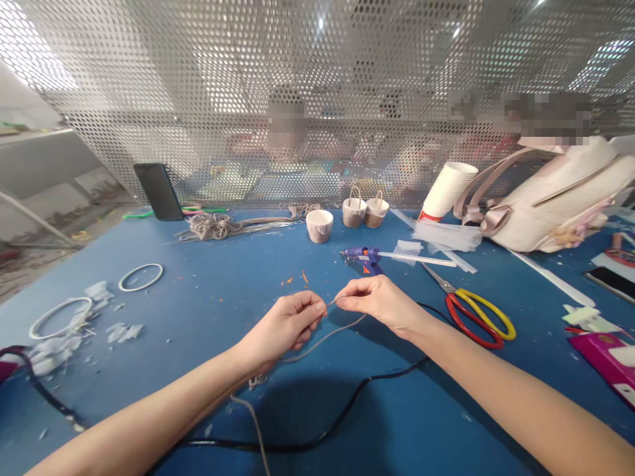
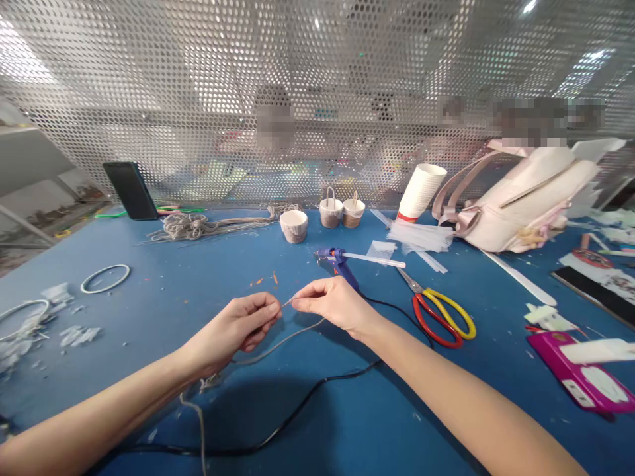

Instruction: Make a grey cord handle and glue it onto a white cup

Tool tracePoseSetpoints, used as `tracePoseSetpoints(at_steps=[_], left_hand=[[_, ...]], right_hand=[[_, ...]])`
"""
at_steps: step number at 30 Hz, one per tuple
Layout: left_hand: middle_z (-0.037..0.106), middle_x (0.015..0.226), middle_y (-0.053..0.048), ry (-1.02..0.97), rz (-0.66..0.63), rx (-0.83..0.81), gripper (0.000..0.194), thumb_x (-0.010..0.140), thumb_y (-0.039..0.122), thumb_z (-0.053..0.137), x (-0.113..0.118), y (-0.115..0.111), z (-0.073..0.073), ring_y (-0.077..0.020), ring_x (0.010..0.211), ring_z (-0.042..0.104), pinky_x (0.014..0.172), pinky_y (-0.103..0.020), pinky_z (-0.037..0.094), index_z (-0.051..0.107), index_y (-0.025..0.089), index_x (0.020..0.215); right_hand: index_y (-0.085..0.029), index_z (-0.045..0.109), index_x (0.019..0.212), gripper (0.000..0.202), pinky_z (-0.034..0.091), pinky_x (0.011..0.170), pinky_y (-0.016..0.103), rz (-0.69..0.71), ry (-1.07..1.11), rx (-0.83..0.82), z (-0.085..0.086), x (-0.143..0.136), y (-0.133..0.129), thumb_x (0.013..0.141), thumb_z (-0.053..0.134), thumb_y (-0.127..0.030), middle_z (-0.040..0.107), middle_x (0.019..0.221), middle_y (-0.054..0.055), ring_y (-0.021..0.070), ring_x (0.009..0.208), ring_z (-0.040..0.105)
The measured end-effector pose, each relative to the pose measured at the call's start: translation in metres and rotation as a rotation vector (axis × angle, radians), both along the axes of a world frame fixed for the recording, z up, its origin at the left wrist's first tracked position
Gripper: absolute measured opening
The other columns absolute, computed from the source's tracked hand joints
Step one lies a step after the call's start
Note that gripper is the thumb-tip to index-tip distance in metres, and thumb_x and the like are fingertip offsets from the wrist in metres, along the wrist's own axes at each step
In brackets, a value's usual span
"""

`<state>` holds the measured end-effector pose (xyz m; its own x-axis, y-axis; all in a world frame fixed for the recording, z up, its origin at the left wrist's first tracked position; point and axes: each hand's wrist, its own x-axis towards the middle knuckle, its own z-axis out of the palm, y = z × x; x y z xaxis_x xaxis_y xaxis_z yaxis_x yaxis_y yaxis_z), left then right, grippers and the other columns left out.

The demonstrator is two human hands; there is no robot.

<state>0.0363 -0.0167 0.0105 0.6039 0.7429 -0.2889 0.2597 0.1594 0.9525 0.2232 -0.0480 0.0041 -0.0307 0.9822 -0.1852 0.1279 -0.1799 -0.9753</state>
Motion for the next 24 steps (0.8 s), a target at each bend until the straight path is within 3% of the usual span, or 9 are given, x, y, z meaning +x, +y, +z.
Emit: tracePoseSetpoints(at_steps=[3, 7, 10, 14, 19, 24], left_hand=[[0.034, 0.051, 0.008, 0.125, -0.086, 0.137, 0.032, 0.082, 0.047, 0.048, -0.004, 0.004, 0.002, -0.0072, 0.044, 0.030, 0.042, -0.019, 0.024, 0.053, 0.018, 0.070], [0.049, 0.058, 0.004, 0.226, -0.187, 0.409, 0.030, 0.084, 0.039, 0.046, -0.006, 0.007, 0.008, -0.0105, 0.055, 0.041, 0.053, -0.022, 0.034, 0.055, 0.018, 0.065], [0.055, 0.061, 0.002, 0.293, -0.171, 0.598, 0.029, 0.086, 0.034, 0.043, -0.006, 0.005, 0.007, -0.0126, 0.058, 0.046, 0.057, -0.024, 0.036, 0.055, 0.019, 0.065], [0.057, 0.061, 0.000, 0.366, -0.098, 0.744, 0.028, 0.088, 0.032, 0.040, -0.005, 0.000, 0.001, -0.0140, 0.055, 0.049, 0.058, -0.025, 0.036, 0.051, 0.020, 0.065], [0.052, 0.058, 0.001, 0.354, -0.006, 0.780, 0.028, 0.088, 0.032, 0.038, -0.004, -0.003, -0.002, -0.0130, 0.053, 0.043, 0.057, -0.025, 0.033, 0.044, 0.021, 0.063], [0.041, 0.055, 0.004, 0.228, 0.070, 0.549, 0.031, 0.085, 0.038, 0.042, -0.002, -0.001, 0.001, -0.0107, 0.053, 0.035, 0.052, -0.023, 0.030, 0.045, 0.019, 0.061]], right_hand=[[-0.018, 0.072, 0.071, 0.010, 0.045, 0.072, 0.029, 0.063, -0.067, 0.022, 0.007, 0.006, 0.004, 0.066, 0.072, -0.027, 0.068, 0.070, 0.000, 0.0143, 0.070, 0.059], [-0.018, 0.071, 0.072, 0.008, 0.043, 0.069, 0.027, 0.187, -0.182, 0.034, 0.018, 0.010, 0.006, 0.072, 0.067, -0.025, 0.066, 0.069, -0.001, 0.0136, 0.069, 0.058], [-0.018, 0.070, 0.070, 0.009, 0.042, 0.064, 0.026, 0.214, -0.300, 0.071, 0.023, 0.008, 0.003, 0.074, 0.065, -0.024, 0.064, 0.070, -0.001, 0.0129, 0.066, 0.056], [-0.019, 0.069, 0.068, 0.012, 0.040, 0.060, 0.026, 0.153, -0.417, 0.248, 0.021, -0.001, -0.005, 0.077, 0.062, -0.021, 0.061, 0.074, 0.000, 0.0118, 0.063, 0.054], [-0.019, 0.070, 0.072, 0.013, 0.040, 0.060, 0.026, 0.083, -0.466, 0.366, 0.012, -0.009, -0.013, 0.079, 0.060, -0.017, 0.060, 0.073, 0.000, 0.0127, 0.066, 0.054], [-0.019, 0.071, 0.073, 0.011, 0.041, 0.060, 0.026, -0.008, -0.362, 0.356, 0.005, -0.009, -0.014, 0.078, 0.061, -0.019, 0.063, 0.075, 0.001, 0.0127, 0.065, 0.055]])
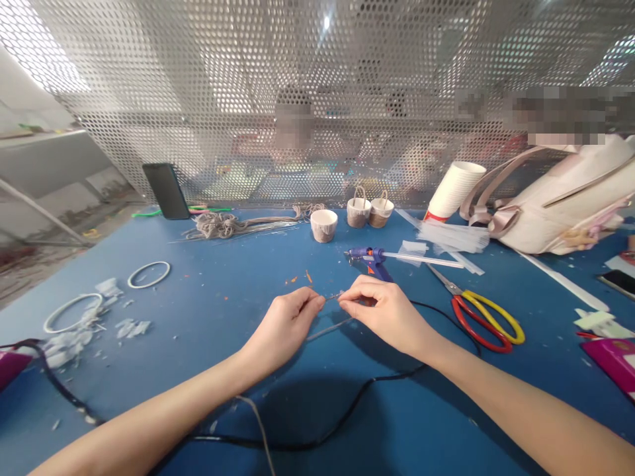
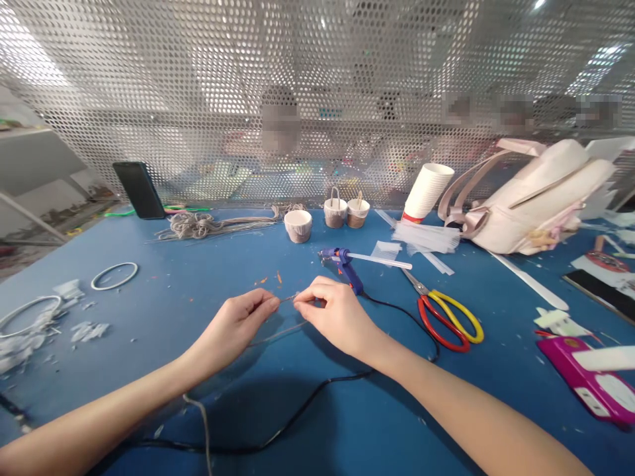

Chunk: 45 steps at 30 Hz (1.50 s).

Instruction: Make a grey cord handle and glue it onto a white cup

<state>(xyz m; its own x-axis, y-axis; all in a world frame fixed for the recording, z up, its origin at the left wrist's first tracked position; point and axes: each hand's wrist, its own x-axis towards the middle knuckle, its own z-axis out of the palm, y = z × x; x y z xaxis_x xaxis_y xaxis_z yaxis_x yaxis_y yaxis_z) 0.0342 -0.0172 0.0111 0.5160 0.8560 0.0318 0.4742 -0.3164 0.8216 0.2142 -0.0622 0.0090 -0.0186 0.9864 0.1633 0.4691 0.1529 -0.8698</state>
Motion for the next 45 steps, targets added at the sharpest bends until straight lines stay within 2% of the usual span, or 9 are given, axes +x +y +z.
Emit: tracePoseSetpoints(at_steps=[5, 7, 14, 21, 25, 31, 37, 41, 45], left_hand=[[0.029, 0.046, 0.009, -0.167, -0.036, -0.413, 0.030, 0.082, 0.045, 0.047, 0.000, 0.003, 0.000, -0.0074, 0.043, 0.024, 0.041, -0.020, 0.020, 0.050, 0.018, 0.070], [0.030, 0.047, 0.010, -0.211, -0.069, -0.482, 0.029, 0.079, 0.044, 0.052, 0.000, 0.004, 0.000, -0.0063, 0.042, 0.023, 0.040, -0.019, 0.019, 0.050, 0.017, 0.070], [0.033, 0.047, 0.009, -0.074, -0.125, -0.345, 0.027, 0.076, 0.042, 0.056, 0.000, 0.004, 0.005, -0.0059, 0.044, 0.025, 0.041, -0.020, 0.018, 0.054, 0.017, 0.066], [0.042, 0.055, 0.006, 0.054, -0.259, -0.223, 0.026, 0.080, 0.038, 0.052, -0.003, 0.007, 0.004, -0.0085, 0.053, 0.034, 0.050, -0.021, 0.028, 0.060, 0.016, 0.068], [0.047, 0.057, 0.005, 0.096, -0.276, -0.142, 0.025, 0.082, 0.033, 0.049, -0.004, 0.007, 0.002, -0.0089, 0.055, 0.037, 0.052, -0.020, 0.031, 0.064, 0.016, 0.072], [0.051, 0.055, 0.004, 0.159, -0.214, -0.007, 0.026, 0.084, 0.030, 0.047, -0.002, 0.001, 0.001, -0.0093, 0.053, 0.040, 0.052, -0.021, 0.031, 0.064, 0.016, 0.070], [0.041, 0.052, 0.006, 0.065, -0.057, 0.018, 0.028, 0.082, 0.034, 0.048, 0.000, 0.001, -0.003, -0.0092, 0.053, 0.033, 0.050, -0.021, 0.028, 0.054, 0.017, 0.060], [0.037, 0.052, 0.006, -0.034, 0.007, -0.071, 0.031, 0.080, 0.040, 0.049, 0.002, 0.001, -0.003, -0.0092, 0.052, 0.032, 0.049, -0.021, 0.027, 0.050, 0.017, 0.058], [0.032, 0.045, 0.008, -0.091, 0.023, -0.218, 0.031, 0.081, 0.043, 0.048, 0.002, 0.000, -0.002, -0.0080, 0.044, 0.027, 0.042, -0.021, 0.022, 0.052, 0.018, 0.063]], right_hand=[[-0.017, 0.070, 0.071, 0.013, 0.043, 0.070, 0.028, -0.030, 0.256, -0.247, -0.004, 0.004, 0.005, 0.071, 0.068, -0.031, 0.066, 0.072, 0.000, 0.0150, 0.071, 0.058], [-0.017, 0.070, 0.069, 0.015, 0.043, 0.070, 0.028, -0.028, 0.299, -0.298, -0.003, 0.005, 0.008, 0.068, 0.069, -0.033, 0.066, 0.069, 0.000, 0.0148, 0.070, 0.057], [-0.018, 0.070, 0.071, 0.012, 0.040, 0.067, 0.026, 0.103, 0.249, -0.336, 0.004, 0.016, 0.016, 0.069, 0.069, -0.030, 0.063, 0.067, -0.002, 0.0114, 0.064, 0.052], [-0.017, 0.070, 0.072, 0.011, 0.041, 0.070, 0.025, 0.328, 0.160, -0.449, 0.015, 0.026, 0.026, 0.071, 0.066, -0.027, 0.066, 0.072, -0.001, 0.0124, 0.070, 0.055], [-0.017, 0.069, 0.072, 0.011, 0.039, 0.061, 0.023, 0.361, 0.029, -0.465, 0.023, 0.027, 0.028, 0.074, 0.062, -0.026, 0.063, 0.069, -0.002, 0.0111, 0.064, 0.051], [-0.018, 0.070, 0.073, 0.014, 0.040, 0.060, 0.024, 0.348, -0.230, -0.273, 0.033, 0.019, 0.022, 0.077, 0.057, -0.020, 0.065, 0.078, 0.000, 0.0127, 0.068, 0.055], [-0.019, 0.066, 0.067, 0.015, 0.043, 0.066, 0.025, 0.141, -0.337, 0.059, 0.019, 0.003, 0.009, 0.076, 0.060, -0.009, 0.061, 0.071, 0.000, 0.0136, 0.070, 0.057], [-0.020, 0.066, 0.071, 0.013, 0.044, 0.064, 0.026, 0.030, -0.260, 0.205, 0.003, -0.001, 0.003, 0.077, 0.060, -0.010, 0.061, 0.073, 0.000, 0.0138, 0.069, 0.057], [-0.020, 0.068, 0.075, 0.010, 0.045, 0.060, 0.025, -0.021, -0.067, 0.117, -0.003, 0.002, 0.002, 0.080, 0.058, -0.020, 0.064, 0.077, 0.001, 0.0127, 0.065, 0.057]])
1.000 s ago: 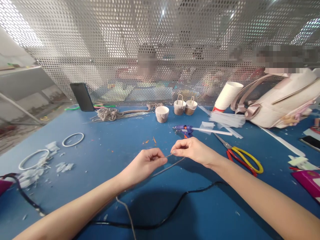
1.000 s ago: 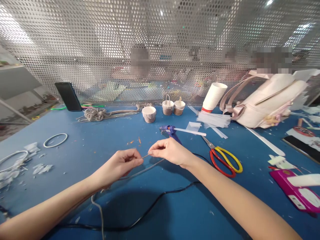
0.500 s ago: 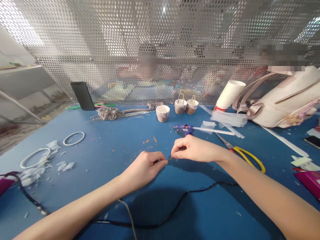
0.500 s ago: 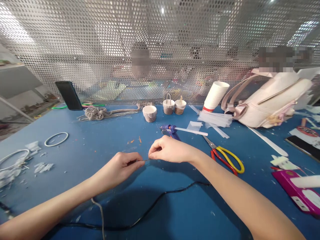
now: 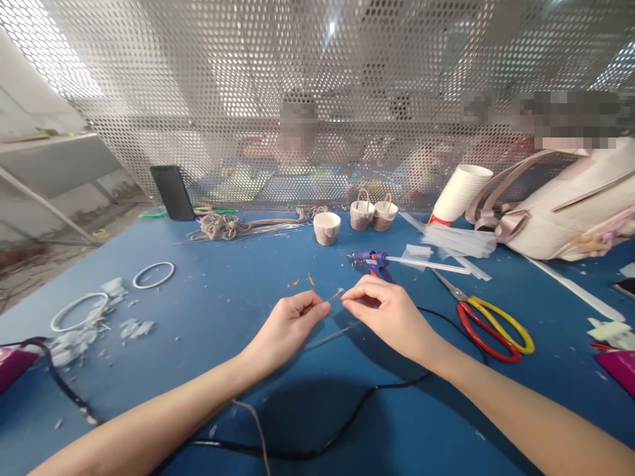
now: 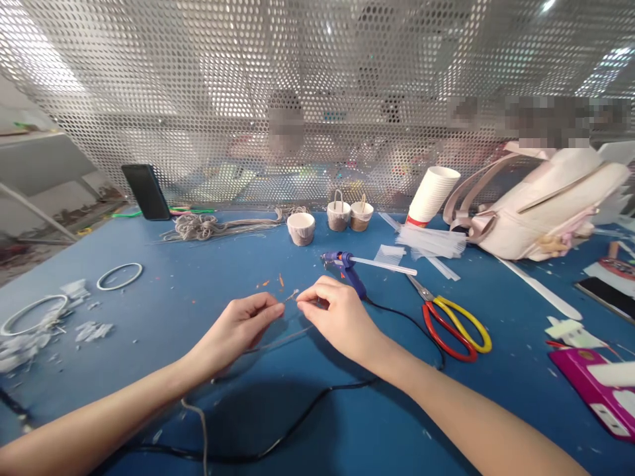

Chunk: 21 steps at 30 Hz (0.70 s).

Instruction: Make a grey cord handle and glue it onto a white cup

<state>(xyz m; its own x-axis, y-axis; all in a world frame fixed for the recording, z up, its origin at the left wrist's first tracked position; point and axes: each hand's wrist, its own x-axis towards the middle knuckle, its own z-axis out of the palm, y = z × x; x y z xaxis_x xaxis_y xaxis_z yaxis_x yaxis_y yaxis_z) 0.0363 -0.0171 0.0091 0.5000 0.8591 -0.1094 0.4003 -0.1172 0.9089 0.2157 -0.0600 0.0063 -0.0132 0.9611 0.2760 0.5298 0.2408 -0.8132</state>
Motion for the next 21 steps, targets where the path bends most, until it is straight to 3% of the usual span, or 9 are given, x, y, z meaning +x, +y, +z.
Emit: tracePoseSetpoints(at_steps=[8, 13, 15, 21], left_hand=[[0.030, 0.046, 0.009, 0.007, -0.189, -0.111, 0.033, 0.084, 0.047, 0.046, -0.004, 0.003, 0.002, -0.0082, 0.043, 0.026, 0.042, -0.021, 0.022, 0.056, 0.018, 0.072], [0.044, 0.060, 0.005, 0.109, -0.360, -0.045, 0.030, 0.085, 0.040, 0.046, -0.007, 0.008, 0.007, -0.0094, 0.057, 0.036, 0.054, -0.021, 0.031, 0.058, 0.016, 0.070], [0.043, 0.061, 0.005, 0.157, -0.413, 0.016, 0.029, 0.086, 0.037, 0.045, -0.007, 0.008, 0.008, -0.0098, 0.059, 0.036, 0.057, -0.021, 0.032, 0.058, 0.017, 0.069], [0.041, 0.058, 0.005, 0.209, -0.283, 0.127, 0.032, 0.087, 0.038, 0.041, -0.006, 0.005, 0.003, -0.0101, 0.057, 0.035, 0.056, -0.022, 0.031, 0.052, 0.017, 0.065]], right_hand=[[-0.018, 0.068, 0.073, 0.014, 0.046, 0.068, 0.028, 0.025, 0.216, -0.335, 0.003, 0.009, 0.012, 0.072, 0.066, -0.032, 0.066, 0.070, 0.000, 0.0152, 0.069, 0.059], [-0.017, 0.068, 0.071, 0.012, 0.043, 0.068, 0.027, 0.181, 0.253, -0.467, 0.007, 0.018, 0.018, 0.070, 0.068, -0.029, 0.064, 0.068, -0.001, 0.0126, 0.067, 0.055], [-0.017, 0.067, 0.071, 0.012, 0.043, 0.069, 0.026, 0.250, 0.208, -0.497, 0.010, 0.020, 0.018, 0.073, 0.066, -0.029, 0.063, 0.068, -0.001, 0.0126, 0.068, 0.055], [-0.018, 0.067, 0.072, 0.015, 0.043, 0.063, 0.026, 0.210, 0.035, -0.364, 0.015, 0.016, 0.010, 0.078, 0.061, -0.030, 0.062, 0.075, 0.000, 0.0125, 0.066, 0.054]])
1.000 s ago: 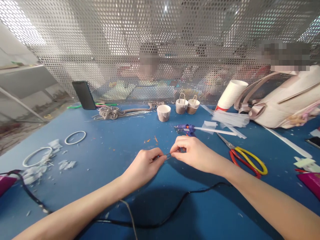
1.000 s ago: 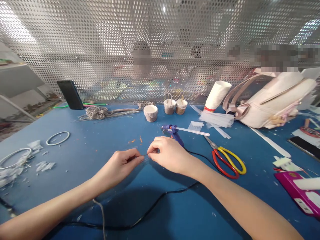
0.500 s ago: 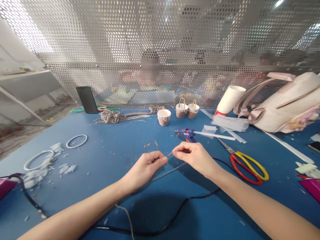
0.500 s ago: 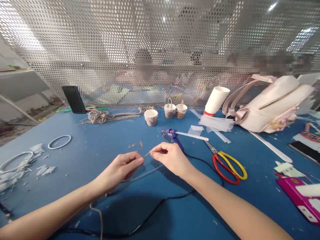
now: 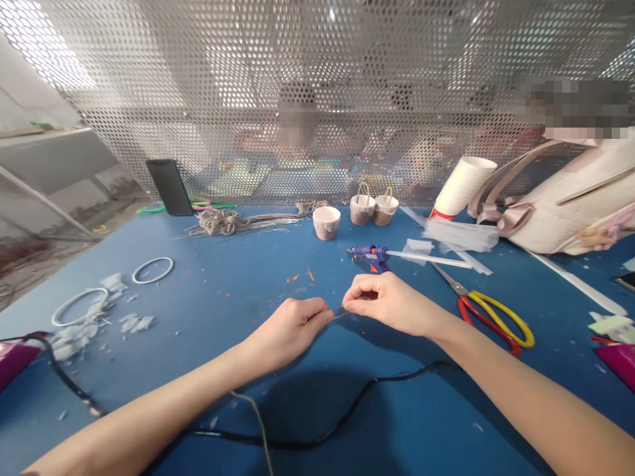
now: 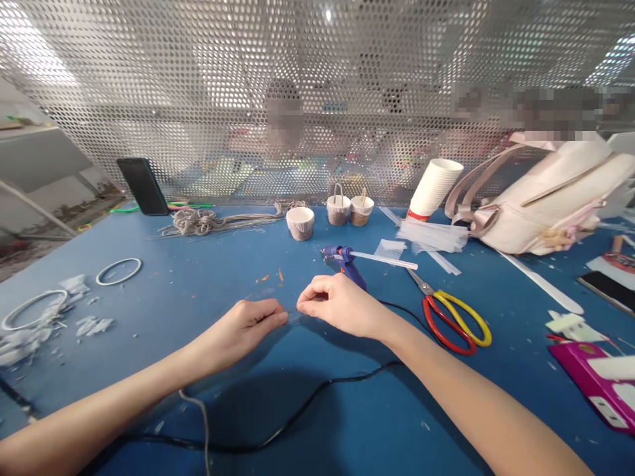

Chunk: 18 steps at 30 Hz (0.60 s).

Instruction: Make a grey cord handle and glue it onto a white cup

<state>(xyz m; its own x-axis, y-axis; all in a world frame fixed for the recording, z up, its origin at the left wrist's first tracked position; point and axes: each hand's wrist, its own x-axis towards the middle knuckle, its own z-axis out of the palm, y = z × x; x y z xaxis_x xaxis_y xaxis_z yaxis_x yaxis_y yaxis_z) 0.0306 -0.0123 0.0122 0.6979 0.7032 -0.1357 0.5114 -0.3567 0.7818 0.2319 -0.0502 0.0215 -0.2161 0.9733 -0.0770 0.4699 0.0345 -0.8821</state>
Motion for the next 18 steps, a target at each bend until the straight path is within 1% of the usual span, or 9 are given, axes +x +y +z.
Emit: tracePoseSetpoints(at_steps=[3, 7, 10, 14, 18], left_hand=[[0.042, 0.058, 0.005, -0.042, 0.065, -0.038, 0.034, 0.086, 0.041, 0.040, 0.001, 0.000, -0.001, -0.0110, 0.058, 0.036, 0.055, -0.022, 0.032, 0.052, 0.017, 0.065], [0.032, 0.051, 0.007, -0.072, 0.123, -0.108, 0.034, 0.087, 0.044, 0.040, 0.001, -0.001, 0.000, -0.0100, 0.050, 0.029, 0.047, -0.022, 0.026, 0.054, 0.018, 0.070], [0.029, 0.048, 0.008, -0.097, 0.140, -0.156, 0.036, 0.087, 0.047, 0.040, 0.001, -0.002, 0.001, -0.0094, 0.046, 0.026, 0.044, -0.022, 0.023, 0.055, 0.018, 0.073], [0.030, 0.050, 0.008, -0.169, 0.124, -0.213, 0.038, 0.086, 0.050, 0.039, 0.000, -0.003, -0.001, -0.0088, 0.046, 0.027, 0.043, -0.021, 0.024, 0.055, 0.018, 0.075], [0.029, 0.052, 0.009, -0.215, 0.101, -0.283, 0.037, 0.085, 0.052, 0.041, 0.000, -0.001, -0.004, -0.0082, 0.046, 0.027, 0.042, -0.020, 0.024, 0.054, 0.018, 0.082]], right_hand=[[-0.019, 0.069, 0.074, 0.014, 0.044, 0.064, 0.026, -0.066, 0.007, 0.071, -0.002, -0.003, -0.003, 0.078, 0.060, -0.028, 0.062, 0.078, 0.001, 0.0130, 0.067, 0.055], [-0.019, 0.071, 0.075, 0.013, 0.046, 0.066, 0.027, -0.135, 0.039, 0.104, -0.006, -0.004, -0.003, 0.076, 0.061, -0.028, 0.064, 0.078, 0.002, 0.0143, 0.070, 0.058], [-0.018, 0.071, 0.074, 0.013, 0.046, 0.066, 0.027, -0.174, 0.074, 0.063, -0.008, -0.006, -0.001, 0.075, 0.062, -0.028, 0.067, 0.077, 0.002, 0.0147, 0.070, 0.059], [-0.018, 0.071, 0.074, 0.015, 0.047, 0.070, 0.029, -0.216, 0.164, -0.027, -0.010, -0.007, 0.002, 0.071, 0.067, -0.032, 0.069, 0.074, 0.002, 0.0168, 0.073, 0.061], [-0.018, 0.072, 0.074, 0.018, 0.047, 0.074, 0.031, -0.213, 0.253, -0.073, -0.012, -0.008, 0.003, 0.068, 0.069, -0.034, 0.069, 0.072, 0.001, 0.0168, 0.074, 0.061]])
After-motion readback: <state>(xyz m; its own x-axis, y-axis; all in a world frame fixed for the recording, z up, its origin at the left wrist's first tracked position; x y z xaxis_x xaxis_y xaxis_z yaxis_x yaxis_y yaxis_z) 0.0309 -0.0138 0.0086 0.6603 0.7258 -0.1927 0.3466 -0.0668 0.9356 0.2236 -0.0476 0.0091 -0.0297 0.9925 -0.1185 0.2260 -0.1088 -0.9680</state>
